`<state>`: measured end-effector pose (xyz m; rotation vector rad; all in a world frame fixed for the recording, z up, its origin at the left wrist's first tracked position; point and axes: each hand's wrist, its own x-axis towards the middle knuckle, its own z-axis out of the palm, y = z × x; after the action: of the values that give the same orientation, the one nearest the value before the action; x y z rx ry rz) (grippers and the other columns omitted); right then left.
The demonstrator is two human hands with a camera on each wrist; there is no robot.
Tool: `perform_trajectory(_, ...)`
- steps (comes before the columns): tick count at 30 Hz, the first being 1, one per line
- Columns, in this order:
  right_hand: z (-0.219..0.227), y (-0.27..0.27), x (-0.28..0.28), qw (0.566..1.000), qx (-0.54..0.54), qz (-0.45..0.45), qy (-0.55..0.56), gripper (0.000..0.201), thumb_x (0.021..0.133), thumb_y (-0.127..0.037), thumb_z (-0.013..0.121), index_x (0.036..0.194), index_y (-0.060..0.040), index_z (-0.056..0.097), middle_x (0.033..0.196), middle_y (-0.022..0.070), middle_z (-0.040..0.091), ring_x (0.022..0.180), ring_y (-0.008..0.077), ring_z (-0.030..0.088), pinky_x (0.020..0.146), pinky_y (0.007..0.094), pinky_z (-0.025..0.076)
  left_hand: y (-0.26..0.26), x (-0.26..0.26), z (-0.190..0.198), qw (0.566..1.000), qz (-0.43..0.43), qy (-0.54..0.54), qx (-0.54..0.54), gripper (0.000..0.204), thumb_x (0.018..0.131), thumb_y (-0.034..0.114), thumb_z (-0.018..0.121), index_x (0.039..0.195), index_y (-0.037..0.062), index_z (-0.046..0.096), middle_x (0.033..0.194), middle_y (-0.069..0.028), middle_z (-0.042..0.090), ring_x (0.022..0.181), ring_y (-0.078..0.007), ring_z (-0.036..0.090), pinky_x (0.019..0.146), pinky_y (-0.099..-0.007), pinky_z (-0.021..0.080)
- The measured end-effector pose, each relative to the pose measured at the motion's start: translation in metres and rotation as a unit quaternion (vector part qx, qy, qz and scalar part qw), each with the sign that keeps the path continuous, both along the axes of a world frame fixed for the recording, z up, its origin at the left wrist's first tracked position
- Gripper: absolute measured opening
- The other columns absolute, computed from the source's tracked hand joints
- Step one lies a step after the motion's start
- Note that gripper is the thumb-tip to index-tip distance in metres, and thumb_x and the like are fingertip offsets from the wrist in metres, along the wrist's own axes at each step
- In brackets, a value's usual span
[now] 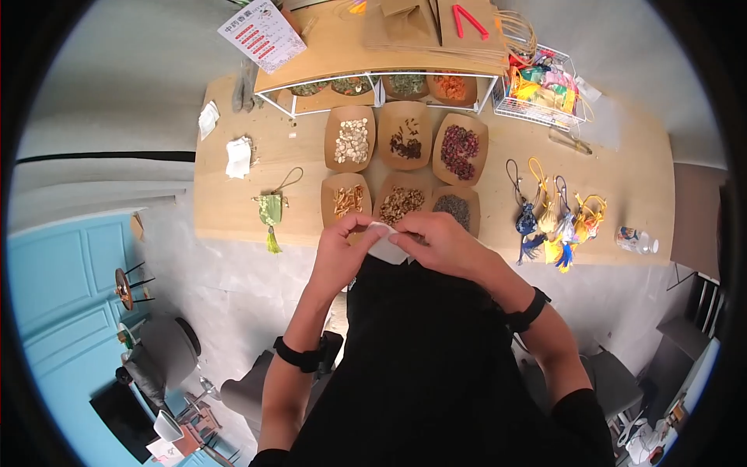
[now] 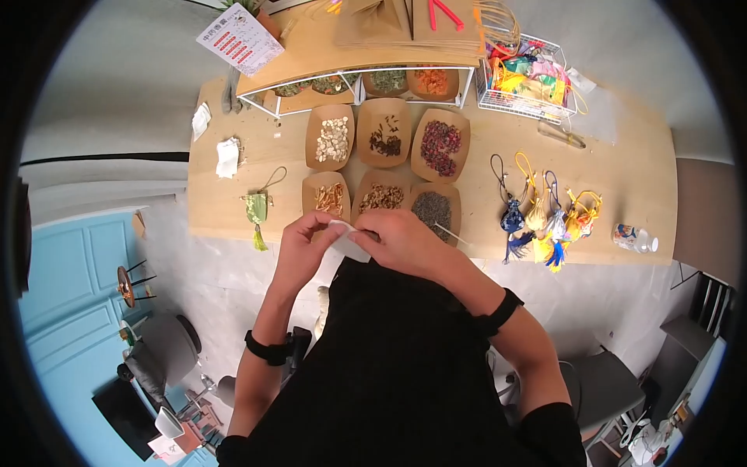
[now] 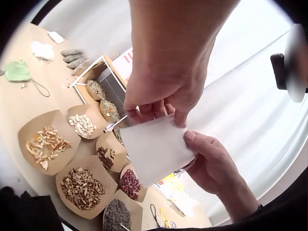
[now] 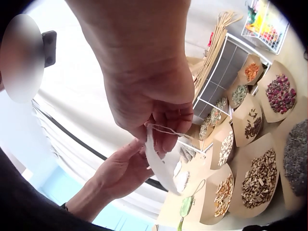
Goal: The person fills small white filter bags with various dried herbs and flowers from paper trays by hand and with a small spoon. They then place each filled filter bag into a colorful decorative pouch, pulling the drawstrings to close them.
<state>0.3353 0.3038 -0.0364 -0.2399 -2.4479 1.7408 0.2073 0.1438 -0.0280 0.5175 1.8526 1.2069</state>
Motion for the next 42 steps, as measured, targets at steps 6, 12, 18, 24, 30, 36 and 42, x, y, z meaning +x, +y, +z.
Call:
perform_trajectory(6, 0.008, -0.002, 0.005, 0.994, -0.061, -0.005, -0.087, 0.021, 0.09, -0.018, 0.066, 0.083, 0.0016, 0.065, 0.066, 0.01, 0.057, 0.057, 0.0162, 0.053, 0.055, 0.0313, 0.042, -0.022, -0.006, -0.003, 0.981, 0.106, -0.135, 0.094, 0.009, 0.088, 0.01, 0.07, 0.093, 0.0032, 0.068, 0.088, -0.0009, 0.066, 0.081, -0.0068, 0.059, 0.075, -0.0229, 0.047)
perform_trajectory(12, 0.004, -0.026, -0.019, 0.994, -0.056, -0.002, -0.09, 0.024, 0.091, -0.02, 0.065, 0.081, 0.0023, 0.065, 0.063, 0.0098, 0.057, 0.056, 0.0155, 0.052, 0.055, 0.031, 0.042, -0.048, -0.028, -0.022, 0.962, 0.147, -0.2, 0.117, 0.007, 0.089, 0.011, 0.069, 0.091, 0.0054, 0.066, 0.08, 0.0034, 0.061, 0.074, -0.0059, 0.054, 0.071, -0.0225, 0.044)
perform_trajectory(18, -0.016, -0.065, -0.071, 0.991, -0.013, 0.022, -0.128, 0.026, 0.092, -0.023, 0.063, 0.083, 0.0014, 0.065, 0.065, 0.0144, 0.059, 0.058, 0.0257, 0.057, 0.056, 0.0361, 0.045, -0.088, -0.061, -0.05, 0.948, 0.227, -0.189, 0.113, 0.007, 0.094, 0.01, 0.062, 0.089, 0.0059, 0.063, 0.08, 0.0015, 0.061, 0.076, -0.0071, 0.055, 0.075, -0.025, 0.046)
perform_trajectory(24, -0.039, -0.067, -0.07, 0.975, -0.002, -0.128, -0.182, 0.026, 0.092, -0.019, 0.063, 0.111, -0.0011, 0.065, 0.087, 0.009, 0.068, 0.072, 0.0153, 0.063, 0.066, 0.0286, 0.049, -0.178, -0.152, -0.103, 0.965, 0.257, 0.049, 0.005, 0.01, 0.091, 0.01, 0.063, 0.091, 0.0005, 0.067, 0.079, -0.0024, 0.066, 0.07, -0.0055, 0.055, 0.063, -0.023, 0.044)
perform_trajectory(30, -0.074, -0.052, 0.0, 0.916, -0.129, -0.29, -0.244, 0.034, 0.093, -0.024, 0.062, 0.114, 0.0032, 0.062, 0.091, 0.0076, 0.068, 0.078, 0.0125, 0.062, 0.073, 0.0264, 0.049, -0.192, -0.18, -0.155, 0.969, 0.214, 0.082, -0.093, 0.018, 0.089, 0.015, 0.066, 0.094, -0.0025, 0.066, 0.078, -0.0076, 0.067, 0.069, -0.0094, 0.058, 0.064, -0.0251, 0.046)
perform_trajectory(36, -0.087, -0.073, 0.056, 0.855, -0.145, -0.373, -0.329, 0.034, 0.095, -0.028, 0.058, 0.112, 0.0015, 0.062, 0.089, 0.0063, 0.068, 0.074, 0.0129, 0.063, 0.068, 0.0262, 0.047, -0.144, -0.182, -0.181, 0.978, 0.208, -0.003, -0.023, 0.022, 0.088, 0.018, 0.068, 0.096, -0.0026, 0.065, 0.082, -0.0103, 0.069, 0.074, -0.0142, 0.061, 0.068, -0.0282, 0.048)
perform_trajectory(42, -0.091, -0.084, 0.093, 0.822, -0.145, -0.401, -0.376, 0.037, 0.095, -0.029, 0.057, 0.114, 0.0024, 0.061, 0.09, 0.0095, 0.069, 0.073, 0.0155, 0.065, 0.066, 0.0277, 0.048, -0.168, -0.19, -0.19, 0.915, 0.056, 0.387, -0.102, 0.04, 0.094, 0.014, 0.055, 0.131, -0.0013, 0.05, 0.139, -0.0204, 0.047, 0.128, -0.0365, 0.045, 0.104, -0.045, 0.039)
